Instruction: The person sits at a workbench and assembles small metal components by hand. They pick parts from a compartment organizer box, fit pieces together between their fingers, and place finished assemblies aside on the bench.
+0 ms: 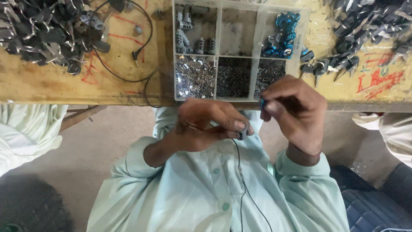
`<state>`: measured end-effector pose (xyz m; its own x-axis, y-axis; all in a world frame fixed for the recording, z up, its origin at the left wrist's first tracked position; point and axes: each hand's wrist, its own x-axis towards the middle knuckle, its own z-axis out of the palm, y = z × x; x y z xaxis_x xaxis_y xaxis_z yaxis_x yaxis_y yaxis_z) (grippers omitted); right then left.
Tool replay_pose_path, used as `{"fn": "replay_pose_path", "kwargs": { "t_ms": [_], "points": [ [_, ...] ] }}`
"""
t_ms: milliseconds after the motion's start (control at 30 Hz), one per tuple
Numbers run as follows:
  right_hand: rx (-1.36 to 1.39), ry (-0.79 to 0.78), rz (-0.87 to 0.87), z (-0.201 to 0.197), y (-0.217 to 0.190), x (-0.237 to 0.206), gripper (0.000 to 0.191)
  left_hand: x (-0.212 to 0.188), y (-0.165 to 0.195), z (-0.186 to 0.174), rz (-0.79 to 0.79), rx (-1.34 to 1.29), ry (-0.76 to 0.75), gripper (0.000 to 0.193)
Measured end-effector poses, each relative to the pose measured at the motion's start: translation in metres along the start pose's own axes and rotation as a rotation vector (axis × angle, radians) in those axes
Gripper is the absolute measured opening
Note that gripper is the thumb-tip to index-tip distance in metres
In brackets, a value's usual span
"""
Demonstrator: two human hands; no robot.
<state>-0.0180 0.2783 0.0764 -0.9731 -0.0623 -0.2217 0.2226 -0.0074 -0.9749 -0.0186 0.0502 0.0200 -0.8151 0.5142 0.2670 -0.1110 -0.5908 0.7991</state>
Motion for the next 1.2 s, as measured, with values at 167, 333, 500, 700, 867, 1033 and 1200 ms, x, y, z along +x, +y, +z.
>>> {"fn": "replay_pose_path", "kwargs": {
  "t_ms": [167,333,500,700,867,1033,1200],
  "points": [
    [-0.213,-0.197,-0.363,-0.014,0.015,-0.027,0.020,-0.008,-0.022,0.004,-0.022,-0.112,0.099,0.023],
    [-0.464,-0.193,-0.419,0.005,-0.004,-0.012,0.021,-0.002,-0.014,0.003,0.007,-0.028,0.112,0.023],
    [-0.567,-0.022,-0.163,0.021,-0.005,0.023,0.012,-0.003,0.021,0.005,0.168,0.137,-0.145,0.025],
    [0.036,0.042,0.000,-0.010,0.015,-0.014,0.020,0.011,0.014,-0.007,0.266,0.784,-0.032,0.028],
    [-0.150,-0.085,-0.103,-0.012,0.015,-0.032,0.031,0.011,0.012,-0.008,0.396,1.085,-0.101,0.019],
    [-0.072,-0.147,-0.130,-0.006,0.013,-0.024,0.029,0.010,0.016,-0.005,0.437,1.212,-0.160,0.016],
    [-0.179,-0.181,0.015,-0.019,0.017,-0.030,0.028,0.008,0.014,-0.001,0.454,1.280,-0.191,0.015]
  ]
}}
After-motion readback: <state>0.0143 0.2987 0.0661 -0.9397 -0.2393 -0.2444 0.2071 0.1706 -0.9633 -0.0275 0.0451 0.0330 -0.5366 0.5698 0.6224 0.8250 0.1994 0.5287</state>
